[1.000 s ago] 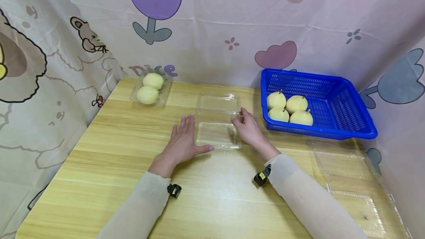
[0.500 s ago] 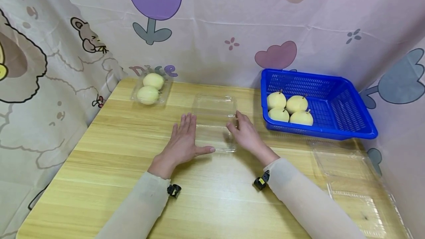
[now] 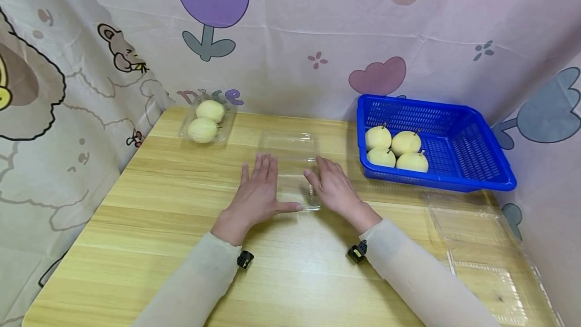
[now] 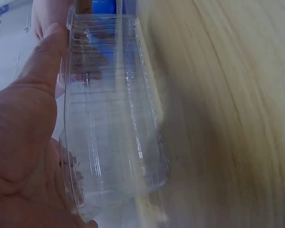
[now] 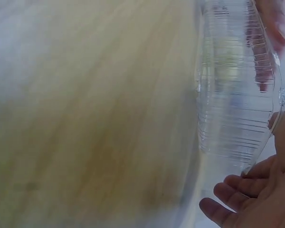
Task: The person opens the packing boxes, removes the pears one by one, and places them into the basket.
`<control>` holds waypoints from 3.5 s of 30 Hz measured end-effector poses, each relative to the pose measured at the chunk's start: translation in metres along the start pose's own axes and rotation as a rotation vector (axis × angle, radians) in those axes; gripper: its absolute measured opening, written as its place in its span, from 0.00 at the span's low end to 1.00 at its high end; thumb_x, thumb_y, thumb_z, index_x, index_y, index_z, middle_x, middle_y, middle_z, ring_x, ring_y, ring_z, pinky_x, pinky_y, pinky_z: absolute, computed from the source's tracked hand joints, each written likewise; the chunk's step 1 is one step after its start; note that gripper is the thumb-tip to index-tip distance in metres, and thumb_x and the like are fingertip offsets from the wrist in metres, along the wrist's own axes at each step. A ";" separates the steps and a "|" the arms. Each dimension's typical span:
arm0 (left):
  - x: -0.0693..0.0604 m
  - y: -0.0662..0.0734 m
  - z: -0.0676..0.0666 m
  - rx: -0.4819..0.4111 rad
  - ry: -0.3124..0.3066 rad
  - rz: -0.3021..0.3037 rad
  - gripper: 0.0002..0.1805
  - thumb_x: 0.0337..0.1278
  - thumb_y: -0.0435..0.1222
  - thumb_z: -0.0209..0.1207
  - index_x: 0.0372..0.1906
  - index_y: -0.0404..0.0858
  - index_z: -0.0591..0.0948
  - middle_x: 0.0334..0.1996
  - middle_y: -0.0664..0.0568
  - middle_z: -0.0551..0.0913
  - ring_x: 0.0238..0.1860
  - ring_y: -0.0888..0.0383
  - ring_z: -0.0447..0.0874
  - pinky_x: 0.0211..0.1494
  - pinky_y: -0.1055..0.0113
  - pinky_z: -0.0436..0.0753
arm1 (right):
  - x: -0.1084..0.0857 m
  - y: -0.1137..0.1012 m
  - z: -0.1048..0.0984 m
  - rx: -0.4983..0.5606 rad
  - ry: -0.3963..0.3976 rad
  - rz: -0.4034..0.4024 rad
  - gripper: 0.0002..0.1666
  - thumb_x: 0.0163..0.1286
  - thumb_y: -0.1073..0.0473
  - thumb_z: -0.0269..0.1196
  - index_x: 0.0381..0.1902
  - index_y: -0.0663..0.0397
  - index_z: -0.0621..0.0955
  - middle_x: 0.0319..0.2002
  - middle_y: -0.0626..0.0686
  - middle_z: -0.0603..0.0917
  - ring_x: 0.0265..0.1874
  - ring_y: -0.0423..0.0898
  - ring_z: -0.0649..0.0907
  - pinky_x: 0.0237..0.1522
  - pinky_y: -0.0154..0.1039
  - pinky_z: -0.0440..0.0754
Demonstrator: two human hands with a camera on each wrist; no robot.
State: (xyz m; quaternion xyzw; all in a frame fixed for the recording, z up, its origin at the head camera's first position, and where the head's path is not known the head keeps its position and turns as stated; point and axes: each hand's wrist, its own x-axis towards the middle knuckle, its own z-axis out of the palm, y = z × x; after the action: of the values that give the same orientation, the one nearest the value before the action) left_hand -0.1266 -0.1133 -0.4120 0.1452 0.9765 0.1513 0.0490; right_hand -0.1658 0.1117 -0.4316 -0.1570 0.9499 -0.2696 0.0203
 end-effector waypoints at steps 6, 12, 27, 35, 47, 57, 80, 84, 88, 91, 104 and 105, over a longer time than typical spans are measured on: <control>-0.001 0.000 0.002 -0.017 -0.014 -0.007 0.77 0.49 0.79 0.61 0.84 0.28 0.44 0.85 0.32 0.38 0.86 0.39 0.32 0.85 0.36 0.36 | -0.010 -0.001 -0.007 -0.125 0.101 -0.097 0.43 0.86 0.38 0.47 0.80 0.67 0.64 0.76 0.69 0.69 0.76 0.66 0.70 0.77 0.62 0.70; -0.006 -0.007 -0.002 -0.056 -0.034 -0.037 0.76 0.50 0.78 0.62 0.85 0.29 0.43 0.85 0.34 0.37 0.86 0.40 0.31 0.86 0.37 0.37 | -0.021 0.003 -0.027 -0.239 0.352 -0.302 0.36 0.82 0.45 0.59 0.72 0.71 0.73 0.66 0.69 0.79 0.64 0.66 0.80 0.68 0.61 0.79; -0.028 -0.030 -0.015 -0.076 -0.069 -0.032 0.76 0.48 0.74 0.67 0.85 0.30 0.43 0.86 0.35 0.38 0.86 0.38 0.31 0.85 0.34 0.39 | -0.021 0.046 -0.049 -0.399 0.596 -0.317 0.36 0.72 0.51 0.70 0.66 0.74 0.77 0.58 0.72 0.82 0.58 0.70 0.81 0.60 0.65 0.81; -0.048 -0.043 -0.025 -0.056 -0.120 0.020 0.76 0.46 0.71 0.71 0.85 0.29 0.45 0.86 0.35 0.39 0.86 0.39 0.33 0.85 0.34 0.42 | -0.021 0.053 -0.051 -0.461 0.526 -0.310 0.38 0.73 0.50 0.69 0.67 0.77 0.75 0.61 0.75 0.80 0.61 0.71 0.80 0.68 0.66 0.77; -0.084 -0.064 -0.061 -0.063 -0.233 -0.010 0.79 0.35 0.62 0.81 0.83 0.25 0.50 0.83 0.28 0.44 0.84 0.29 0.41 0.81 0.27 0.45 | -0.020 0.053 -0.051 -0.467 0.535 -0.323 0.38 0.71 0.51 0.71 0.65 0.78 0.76 0.61 0.75 0.81 0.60 0.70 0.80 0.68 0.65 0.77; -0.100 -0.091 -0.080 -0.080 -0.317 -0.068 0.77 0.32 0.56 0.84 0.84 0.28 0.51 0.82 0.23 0.43 0.81 0.22 0.40 0.77 0.22 0.49 | -0.020 0.054 -0.050 -0.457 0.547 -0.322 0.38 0.72 0.51 0.70 0.65 0.79 0.76 0.60 0.75 0.81 0.60 0.71 0.81 0.69 0.64 0.76; -0.097 -0.077 -0.059 -0.089 -0.195 -0.157 0.62 0.56 0.66 0.69 0.84 0.35 0.56 0.82 0.23 0.43 0.80 0.20 0.35 0.72 0.15 0.34 | -0.020 0.054 -0.048 -0.462 0.567 -0.308 0.39 0.72 0.49 0.70 0.65 0.79 0.76 0.60 0.75 0.81 0.60 0.71 0.81 0.70 0.65 0.75; -0.106 -0.101 -0.068 -0.095 -0.210 -0.205 0.65 0.52 0.66 0.71 0.84 0.33 0.56 0.80 0.19 0.40 0.78 0.15 0.33 0.70 0.14 0.35 | -0.020 0.053 -0.048 -0.463 0.561 -0.303 0.39 0.73 0.48 0.69 0.65 0.78 0.76 0.61 0.75 0.81 0.61 0.71 0.81 0.71 0.65 0.75; -0.113 -0.128 -0.076 -0.104 -0.226 -0.254 0.67 0.49 0.66 0.73 0.83 0.31 0.55 0.78 0.15 0.39 0.76 0.12 0.31 0.68 0.13 0.37 | -0.020 0.053 -0.048 -0.461 0.560 -0.299 0.39 0.73 0.48 0.70 0.65 0.78 0.76 0.61 0.75 0.81 0.61 0.71 0.81 0.71 0.65 0.75; -0.118 -0.149 -0.082 -0.111 -0.236 -0.276 0.68 0.47 0.64 0.75 0.83 0.30 0.55 0.77 0.13 0.38 0.74 0.10 0.30 0.66 0.12 0.38 | -0.020 0.053 -0.048 -0.460 0.559 -0.299 0.39 0.72 0.49 0.70 0.65 0.78 0.76 0.61 0.74 0.81 0.61 0.71 0.81 0.72 0.64 0.74; -0.137 -0.210 -0.101 -0.204 -0.272 -0.345 0.65 0.56 0.55 0.73 0.82 0.25 0.49 0.74 0.09 0.30 0.74 0.12 0.24 0.64 0.11 0.46 | -0.020 0.052 -0.047 -0.463 0.557 -0.294 0.39 0.72 0.49 0.71 0.65 0.78 0.76 0.62 0.75 0.81 0.61 0.71 0.81 0.72 0.65 0.74; -0.137 -0.211 -0.101 -0.204 -0.271 -0.348 0.64 0.57 0.55 0.73 0.82 0.24 0.48 0.74 0.09 0.30 0.74 0.12 0.24 0.64 0.12 0.46 | -0.020 0.052 -0.047 -0.463 0.560 -0.294 0.39 0.71 0.49 0.71 0.65 0.78 0.76 0.62 0.74 0.81 0.61 0.71 0.81 0.71 0.65 0.74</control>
State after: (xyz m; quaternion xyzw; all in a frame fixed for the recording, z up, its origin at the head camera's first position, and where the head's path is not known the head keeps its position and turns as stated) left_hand -0.0664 -0.3749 -0.3747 -0.0118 0.9510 0.2177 0.2191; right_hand -0.1680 0.1836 -0.4195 -0.2124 0.9217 -0.0807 -0.3144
